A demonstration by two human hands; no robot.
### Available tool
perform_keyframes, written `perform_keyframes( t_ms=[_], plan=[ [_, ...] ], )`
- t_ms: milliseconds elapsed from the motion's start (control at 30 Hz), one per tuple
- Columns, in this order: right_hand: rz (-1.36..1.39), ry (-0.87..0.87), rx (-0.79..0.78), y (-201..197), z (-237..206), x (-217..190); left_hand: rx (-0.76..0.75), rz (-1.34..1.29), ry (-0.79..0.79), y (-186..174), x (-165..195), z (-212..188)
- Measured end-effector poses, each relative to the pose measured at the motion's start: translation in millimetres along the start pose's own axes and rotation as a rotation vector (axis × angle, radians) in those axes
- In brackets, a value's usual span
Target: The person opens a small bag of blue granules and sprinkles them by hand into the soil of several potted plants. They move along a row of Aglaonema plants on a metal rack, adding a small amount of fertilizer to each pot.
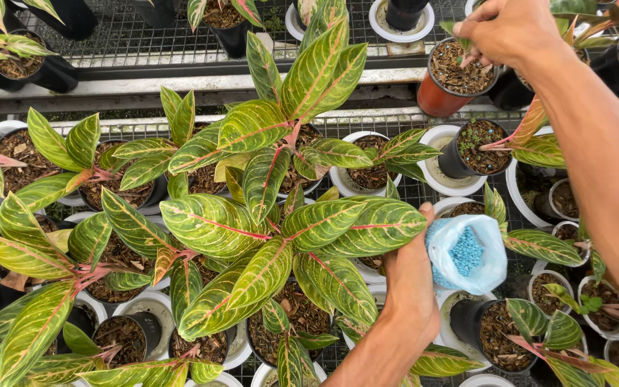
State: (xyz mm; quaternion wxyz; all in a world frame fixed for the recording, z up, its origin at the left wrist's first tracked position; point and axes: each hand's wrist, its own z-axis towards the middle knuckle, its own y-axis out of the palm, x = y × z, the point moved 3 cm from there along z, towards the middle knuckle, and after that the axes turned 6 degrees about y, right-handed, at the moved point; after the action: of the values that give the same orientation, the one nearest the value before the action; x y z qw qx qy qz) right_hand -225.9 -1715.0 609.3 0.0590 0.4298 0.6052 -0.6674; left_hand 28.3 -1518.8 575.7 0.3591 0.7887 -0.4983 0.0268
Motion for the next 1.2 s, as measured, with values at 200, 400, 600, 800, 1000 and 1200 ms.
perform_keyframes(
  t_ms=[200, 400, 600, 800, 1000, 1200],
  plan=[
    [-0.157, -0.336, -0.045, -55, -143, -43, -0.017, -0.072, 0.034, -1, -3, 12],
    [-0.233, -0.761, -0.110, -60, -267, -74, -0.119, -0.134, 0.013, -3, -6, 12],
    [-0.387, -0.678, -0.088, -46, -278, -61, -0.113, -0.067, 0.020, -2, -14, 8],
    [-0.347, -0.543, -0.095, -51, -278, -50, -0.165, -0.113, -0.013, 5, -18, 8],
    [-0.286, -0.631, -0.127, -58, -277, -46, -0.191, -0.123, -0.025, 9, -16, 9],
    [-0.174, -0.458, -0.273, -61, -260, -30, -0.200, -0.062, -0.035, 13, -17, 13]
  ],
)
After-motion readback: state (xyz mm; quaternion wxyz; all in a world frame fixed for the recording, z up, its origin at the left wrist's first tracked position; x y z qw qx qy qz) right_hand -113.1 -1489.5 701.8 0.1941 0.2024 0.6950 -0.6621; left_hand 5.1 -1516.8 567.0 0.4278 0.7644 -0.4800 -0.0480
